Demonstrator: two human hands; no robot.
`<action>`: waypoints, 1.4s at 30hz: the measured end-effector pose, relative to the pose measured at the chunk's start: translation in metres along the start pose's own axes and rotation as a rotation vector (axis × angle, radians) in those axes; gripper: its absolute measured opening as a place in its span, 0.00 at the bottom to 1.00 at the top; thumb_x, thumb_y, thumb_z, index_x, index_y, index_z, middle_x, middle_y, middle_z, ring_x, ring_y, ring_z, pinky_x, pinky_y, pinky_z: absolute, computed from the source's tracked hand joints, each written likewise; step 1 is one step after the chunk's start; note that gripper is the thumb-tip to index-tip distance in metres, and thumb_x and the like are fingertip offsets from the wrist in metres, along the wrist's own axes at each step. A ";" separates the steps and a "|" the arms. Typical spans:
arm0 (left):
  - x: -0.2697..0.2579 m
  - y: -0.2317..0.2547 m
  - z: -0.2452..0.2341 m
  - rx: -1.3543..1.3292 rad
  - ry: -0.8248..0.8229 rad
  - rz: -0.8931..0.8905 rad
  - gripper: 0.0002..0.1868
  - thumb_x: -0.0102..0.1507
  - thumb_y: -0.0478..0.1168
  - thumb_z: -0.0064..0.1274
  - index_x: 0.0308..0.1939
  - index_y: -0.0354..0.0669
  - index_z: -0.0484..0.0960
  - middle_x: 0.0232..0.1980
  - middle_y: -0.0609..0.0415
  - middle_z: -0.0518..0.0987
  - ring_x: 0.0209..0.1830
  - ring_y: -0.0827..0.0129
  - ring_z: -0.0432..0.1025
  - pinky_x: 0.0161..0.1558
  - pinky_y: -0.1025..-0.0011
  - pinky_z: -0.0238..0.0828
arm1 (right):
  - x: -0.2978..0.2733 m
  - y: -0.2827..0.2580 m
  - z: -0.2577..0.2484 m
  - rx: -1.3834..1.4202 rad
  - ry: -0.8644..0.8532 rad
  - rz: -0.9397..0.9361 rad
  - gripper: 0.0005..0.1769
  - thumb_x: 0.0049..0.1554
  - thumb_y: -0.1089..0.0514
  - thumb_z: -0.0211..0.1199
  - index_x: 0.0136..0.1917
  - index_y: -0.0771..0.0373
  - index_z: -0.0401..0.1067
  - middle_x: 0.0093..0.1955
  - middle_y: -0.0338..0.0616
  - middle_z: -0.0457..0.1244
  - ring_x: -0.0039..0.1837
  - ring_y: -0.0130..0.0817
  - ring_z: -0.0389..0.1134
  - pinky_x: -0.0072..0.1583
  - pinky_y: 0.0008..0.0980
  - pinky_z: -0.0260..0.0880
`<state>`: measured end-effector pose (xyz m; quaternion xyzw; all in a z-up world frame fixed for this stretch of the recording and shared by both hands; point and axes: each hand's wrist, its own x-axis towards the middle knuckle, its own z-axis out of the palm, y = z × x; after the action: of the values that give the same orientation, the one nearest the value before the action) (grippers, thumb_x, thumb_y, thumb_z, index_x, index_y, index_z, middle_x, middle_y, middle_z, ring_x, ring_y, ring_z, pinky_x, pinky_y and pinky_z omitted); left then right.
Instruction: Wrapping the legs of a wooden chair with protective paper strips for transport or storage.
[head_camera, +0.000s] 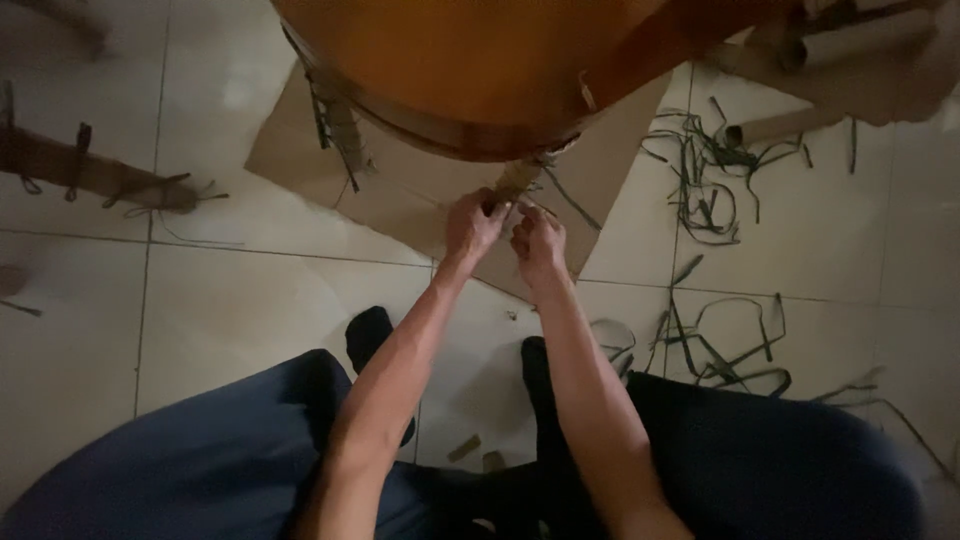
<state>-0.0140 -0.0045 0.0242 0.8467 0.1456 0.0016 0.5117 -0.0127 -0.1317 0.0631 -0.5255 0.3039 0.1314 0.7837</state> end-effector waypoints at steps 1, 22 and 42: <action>0.003 -0.012 0.009 0.000 -0.003 -0.001 0.16 0.66 0.51 0.59 0.41 0.40 0.85 0.39 0.42 0.84 0.44 0.44 0.80 0.41 0.55 0.77 | 0.015 0.017 -0.009 0.000 0.003 0.002 0.10 0.66 0.65 0.53 0.48 0.72 0.74 0.30 0.31 0.43 0.30 0.23 0.42 0.34 0.28 0.46; -0.006 -0.004 0.006 -0.465 -0.188 -0.433 0.30 0.60 0.57 0.67 0.55 0.37 0.86 0.57 0.40 0.83 0.64 0.46 0.73 0.59 0.53 0.71 | -0.005 0.060 -0.004 -0.327 0.198 -0.220 0.10 0.63 0.51 0.56 0.48 0.58 0.71 0.47 0.46 0.64 0.52 0.38 0.64 0.58 0.47 0.62; 0.007 -0.041 0.033 -0.374 0.006 -0.066 0.14 0.62 0.38 0.65 0.45 0.30 0.85 0.40 0.30 0.83 0.47 0.35 0.78 0.44 0.52 0.77 | -0.041 0.016 0.016 -0.866 0.259 -0.864 0.02 0.65 0.59 0.61 0.50 0.57 0.74 0.42 0.50 0.69 0.46 0.53 0.73 0.44 0.47 0.72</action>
<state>-0.0125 -0.0137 -0.0277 0.7314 0.1721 0.0141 0.6597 -0.0472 -0.1060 0.0808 -0.8827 0.0756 -0.1507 0.4387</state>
